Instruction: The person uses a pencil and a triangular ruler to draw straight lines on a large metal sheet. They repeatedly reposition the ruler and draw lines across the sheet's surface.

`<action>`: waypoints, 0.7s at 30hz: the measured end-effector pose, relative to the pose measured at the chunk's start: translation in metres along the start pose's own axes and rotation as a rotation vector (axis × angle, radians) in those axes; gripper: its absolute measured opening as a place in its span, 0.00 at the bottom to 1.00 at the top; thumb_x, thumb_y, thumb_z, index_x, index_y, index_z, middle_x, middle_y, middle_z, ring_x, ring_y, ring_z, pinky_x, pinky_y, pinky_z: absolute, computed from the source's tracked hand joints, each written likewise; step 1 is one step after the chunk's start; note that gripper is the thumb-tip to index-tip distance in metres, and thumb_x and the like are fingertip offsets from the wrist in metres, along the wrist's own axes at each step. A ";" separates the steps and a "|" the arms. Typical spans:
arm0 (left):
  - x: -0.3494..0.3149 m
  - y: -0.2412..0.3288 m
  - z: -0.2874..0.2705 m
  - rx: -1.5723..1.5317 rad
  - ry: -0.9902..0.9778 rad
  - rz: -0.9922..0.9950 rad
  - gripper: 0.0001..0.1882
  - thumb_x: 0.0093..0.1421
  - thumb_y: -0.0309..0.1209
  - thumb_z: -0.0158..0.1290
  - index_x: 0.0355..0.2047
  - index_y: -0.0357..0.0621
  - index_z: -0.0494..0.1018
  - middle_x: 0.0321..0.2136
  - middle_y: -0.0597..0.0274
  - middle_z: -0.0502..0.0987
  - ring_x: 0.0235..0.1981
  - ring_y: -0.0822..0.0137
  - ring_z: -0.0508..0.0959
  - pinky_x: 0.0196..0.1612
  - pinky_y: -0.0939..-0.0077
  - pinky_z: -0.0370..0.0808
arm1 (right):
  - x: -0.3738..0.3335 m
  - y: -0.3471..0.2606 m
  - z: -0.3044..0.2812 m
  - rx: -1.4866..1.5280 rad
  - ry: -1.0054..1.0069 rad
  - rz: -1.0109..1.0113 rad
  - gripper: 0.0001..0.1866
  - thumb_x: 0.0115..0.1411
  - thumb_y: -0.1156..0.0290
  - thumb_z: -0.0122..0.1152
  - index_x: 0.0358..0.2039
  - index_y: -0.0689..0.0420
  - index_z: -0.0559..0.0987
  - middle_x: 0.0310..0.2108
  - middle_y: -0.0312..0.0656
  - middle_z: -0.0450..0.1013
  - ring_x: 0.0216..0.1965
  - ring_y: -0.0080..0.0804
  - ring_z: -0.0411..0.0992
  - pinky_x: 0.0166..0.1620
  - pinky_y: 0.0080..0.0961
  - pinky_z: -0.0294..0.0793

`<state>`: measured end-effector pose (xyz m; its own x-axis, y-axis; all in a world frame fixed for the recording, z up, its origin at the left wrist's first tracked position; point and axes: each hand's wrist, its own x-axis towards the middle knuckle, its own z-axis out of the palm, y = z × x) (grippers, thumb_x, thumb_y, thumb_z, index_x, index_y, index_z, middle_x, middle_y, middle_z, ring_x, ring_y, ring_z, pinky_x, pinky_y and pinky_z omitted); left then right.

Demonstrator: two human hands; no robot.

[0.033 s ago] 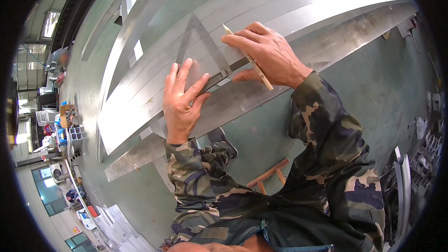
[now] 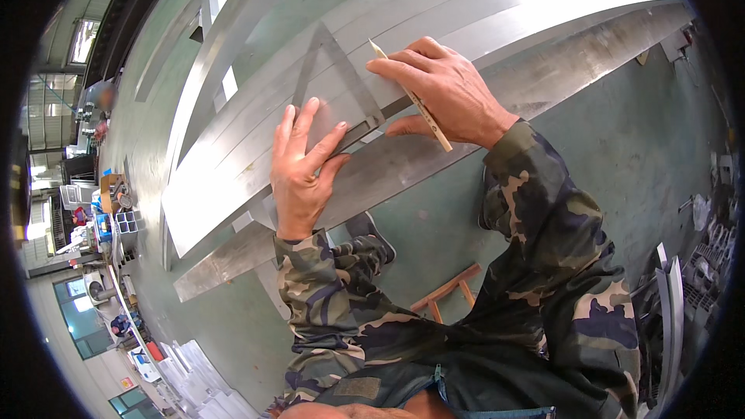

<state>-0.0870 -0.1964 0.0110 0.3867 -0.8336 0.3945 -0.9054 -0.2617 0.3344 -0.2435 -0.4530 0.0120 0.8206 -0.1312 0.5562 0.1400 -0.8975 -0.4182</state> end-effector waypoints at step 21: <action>-0.006 -0.011 -0.014 -0.108 -0.043 -0.044 0.27 0.55 0.30 0.74 0.57 0.60 0.88 0.71 0.59 0.77 0.77 0.44 0.68 0.74 0.53 0.72 | -0.008 0.004 0.020 -0.103 0.088 0.006 0.47 0.48 0.40 0.82 0.67 0.46 0.79 0.54 0.38 0.82 0.56 0.43 0.76 0.55 0.44 0.81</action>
<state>-0.0764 -0.1821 0.0168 0.4154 -0.8431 0.3415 -0.8628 -0.2463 0.4416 -0.2388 -0.4476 -0.0086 0.7687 -0.1694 0.6167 0.0736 -0.9344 -0.3485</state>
